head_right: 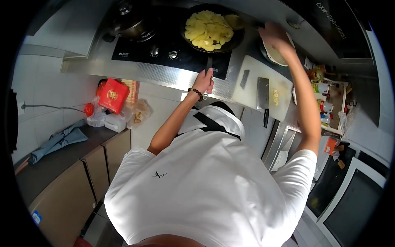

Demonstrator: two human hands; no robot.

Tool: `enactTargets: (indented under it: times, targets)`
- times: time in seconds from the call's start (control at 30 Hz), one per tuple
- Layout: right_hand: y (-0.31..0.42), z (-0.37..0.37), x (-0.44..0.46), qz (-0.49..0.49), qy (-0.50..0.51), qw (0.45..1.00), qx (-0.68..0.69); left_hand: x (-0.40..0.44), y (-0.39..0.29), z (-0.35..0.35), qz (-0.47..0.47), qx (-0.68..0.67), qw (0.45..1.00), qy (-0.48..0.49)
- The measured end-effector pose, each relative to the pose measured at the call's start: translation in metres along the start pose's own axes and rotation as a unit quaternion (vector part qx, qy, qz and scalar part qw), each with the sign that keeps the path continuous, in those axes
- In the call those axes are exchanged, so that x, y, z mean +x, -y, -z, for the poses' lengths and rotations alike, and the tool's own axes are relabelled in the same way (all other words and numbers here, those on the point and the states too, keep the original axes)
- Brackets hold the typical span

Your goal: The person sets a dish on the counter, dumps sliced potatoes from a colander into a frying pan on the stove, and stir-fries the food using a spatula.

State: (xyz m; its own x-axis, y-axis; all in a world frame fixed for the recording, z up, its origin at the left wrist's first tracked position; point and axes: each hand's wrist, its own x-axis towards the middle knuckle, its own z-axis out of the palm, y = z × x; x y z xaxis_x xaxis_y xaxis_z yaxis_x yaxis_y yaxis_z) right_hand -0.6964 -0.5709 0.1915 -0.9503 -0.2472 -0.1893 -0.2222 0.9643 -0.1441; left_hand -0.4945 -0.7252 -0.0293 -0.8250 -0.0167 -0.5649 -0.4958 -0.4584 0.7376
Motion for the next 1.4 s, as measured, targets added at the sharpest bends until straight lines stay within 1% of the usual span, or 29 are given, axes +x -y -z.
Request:
enactTargets:
  times: [0.03,0.07,0.1,0.17,0.23,0.3,0.4,0.6,0.7,0.77,0.8,0.83,0.87,0.9,0.93,0.97,1.0,1.07,1.1,1.13,1.17,1.2,1.27,1.3,1.33,1.4]
  targets:
    - [-0.005,0.009,0.024,0.046,0.057,0.996,-0.057,-0.001,0.000,0.000,-0.003,-0.001,1.000,-0.002]
    - [-0.020,0.005,0.066,0.042,0.056,0.996,-0.055,-0.001,-0.001,0.000,-0.007,-0.001,1.000,-0.005]
    - [-0.030,0.001,0.099,0.043,0.077,0.995,-0.054,-0.001,-0.001,0.000,-0.007,0.001,1.000,-0.003]
    - [-0.040,-0.005,0.144,0.028,0.137,0.989,-0.038,0.000,0.001,0.000,0.003,-0.026,1.000,0.000]
    - [-0.042,-0.010,0.171,-0.019,0.208,0.978,0.001,0.002,0.005,0.001,0.000,-0.023,1.000,-0.003]
    - [-0.032,-0.008,0.183,-0.070,0.262,0.962,0.036,0.005,0.007,0.001,-0.005,-0.017,1.000,-0.009]
    - [-0.020,-0.009,0.193,-0.120,0.320,0.937,0.069,0.004,0.008,0.001,-0.017,-0.004,1.000,-0.018]
    - [-0.007,-0.014,0.213,-0.161,0.403,0.897,0.087,0.003,0.010,0.003,-0.027,-0.025,0.999,-0.007]
    - [-0.007,-0.009,0.223,-0.180,0.436,0.874,0.112,0.001,0.003,0.003,-0.043,-0.002,0.999,0.000]
    - [-0.008,-0.012,0.222,-0.185,0.444,0.866,0.136,-0.004,-0.006,0.008,-0.029,0.034,0.999,-0.004]
    - [-0.011,-0.017,0.216,-0.178,0.435,0.870,0.153,-0.007,-0.008,0.012,-0.032,0.029,0.999,-0.006]
    - [-0.014,-0.023,0.199,-0.140,0.330,0.916,0.177,-0.009,-0.011,0.015,-0.030,0.037,0.999,0.005]
    - [-0.011,-0.024,0.189,-0.135,0.329,0.919,0.171,-0.010,-0.015,0.017,-0.030,0.045,0.998,0.015]
    - [-0.010,-0.028,0.182,-0.043,0.279,0.948,0.147,-0.011,-0.016,0.018,-0.027,0.049,0.998,0.013]
    - [-0.006,-0.027,0.174,0.051,0.225,0.965,0.122,-0.010,-0.015,0.020,-0.031,0.043,0.999,0.010]
    - [-0.003,-0.022,0.166,0.130,0.213,0.965,0.077,-0.007,-0.014,0.023,-0.032,0.060,0.998,0.013]
    - [-0.001,-0.027,0.166,0.134,0.212,0.965,0.073,-0.007,-0.014,0.024,-0.032,0.077,0.996,0.017]
    - [-0.005,-0.046,0.167,0.151,0.163,0.972,0.074,-0.007,-0.017,0.026,-0.033,0.073,0.997,0.017]
    - [0.015,-0.045,0.137,0.146,0.097,0.983,0.053,-0.007,-0.015,0.026,-0.026,0.071,0.997,0.018]
    - [0.009,-0.056,0.139,0.149,0.097,0.983,0.050,-0.006,-0.015,0.026,-0.020,0.069,0.997,0.020]
    - [0.003,-0.074,0.137,0.256,0.053,0.965,0.015,-0.006,-0.016,0.026,-0.022,0.066,0.997,0.019]
    - [-0.002,-0.084,0.136,0.359,0.009,0.933,-0.021,-0.008,-0.017,0.027,-0.016,0.069,0.997,0.013]
    - [0.027,-0.069,0.066,0.338,-0.002,0.940,-0.043,-0.009,-0.017,0.028,-0.011,0.068,0.998,0.007]
    - [0.020,-0.078,0.059,0.327,-0.002,0.943,-0.062,-0.009,-0.017,0.030,-0.007,0.060,0.998,0.014]
    - [0.017,-0.077,0.043,0.347,-0.033,0.934,-0.082,-0.010,-0.019,0.030,-0.003,0.052,0.998,0.021]
    - [0.012,-0.067,0.013,0.349,-0.046,0.932,-0.082,-0.013,-0.021,0.028,0.001,0.050,0.999,0.018]
